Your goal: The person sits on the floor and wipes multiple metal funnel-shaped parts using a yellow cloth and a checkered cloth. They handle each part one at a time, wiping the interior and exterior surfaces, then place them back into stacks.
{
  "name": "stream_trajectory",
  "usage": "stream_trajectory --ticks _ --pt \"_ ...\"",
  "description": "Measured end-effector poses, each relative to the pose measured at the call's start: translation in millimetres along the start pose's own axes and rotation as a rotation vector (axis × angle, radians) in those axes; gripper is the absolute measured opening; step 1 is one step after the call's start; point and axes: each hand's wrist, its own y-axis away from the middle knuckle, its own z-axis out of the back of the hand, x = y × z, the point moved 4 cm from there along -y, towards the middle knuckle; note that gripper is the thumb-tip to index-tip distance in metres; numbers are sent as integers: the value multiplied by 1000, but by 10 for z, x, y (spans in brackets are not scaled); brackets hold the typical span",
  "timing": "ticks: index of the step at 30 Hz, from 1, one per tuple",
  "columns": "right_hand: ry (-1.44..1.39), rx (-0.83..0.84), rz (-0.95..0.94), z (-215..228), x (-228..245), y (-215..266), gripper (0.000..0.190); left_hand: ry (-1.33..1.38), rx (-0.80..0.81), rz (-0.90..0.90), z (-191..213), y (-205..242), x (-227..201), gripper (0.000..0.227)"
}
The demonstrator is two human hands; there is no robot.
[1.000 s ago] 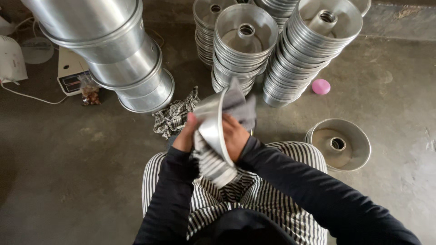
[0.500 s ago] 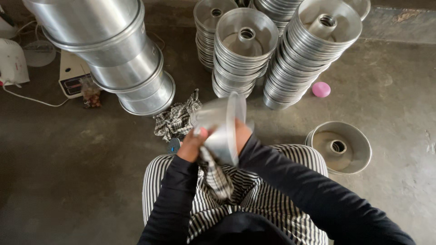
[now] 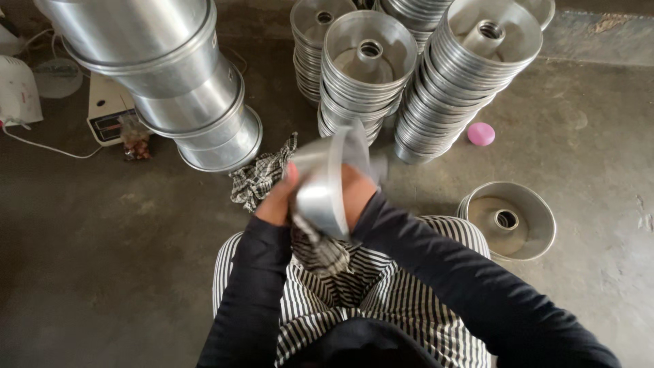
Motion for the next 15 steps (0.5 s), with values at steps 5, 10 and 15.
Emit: stream_trajectory --ticks 5,10,15 --pt "134 415 -177 -392 -370 -101 41 -71 -21 -20 -56 -42 -40 80" --pt "-1909 -39 -643 -753 -963 -186 52 50 12 -320 -136 20 -14 73" --pt "-2044 -233 -734 -856 -834 251 66 -133 -85 -379 -111 -163 -112 66"
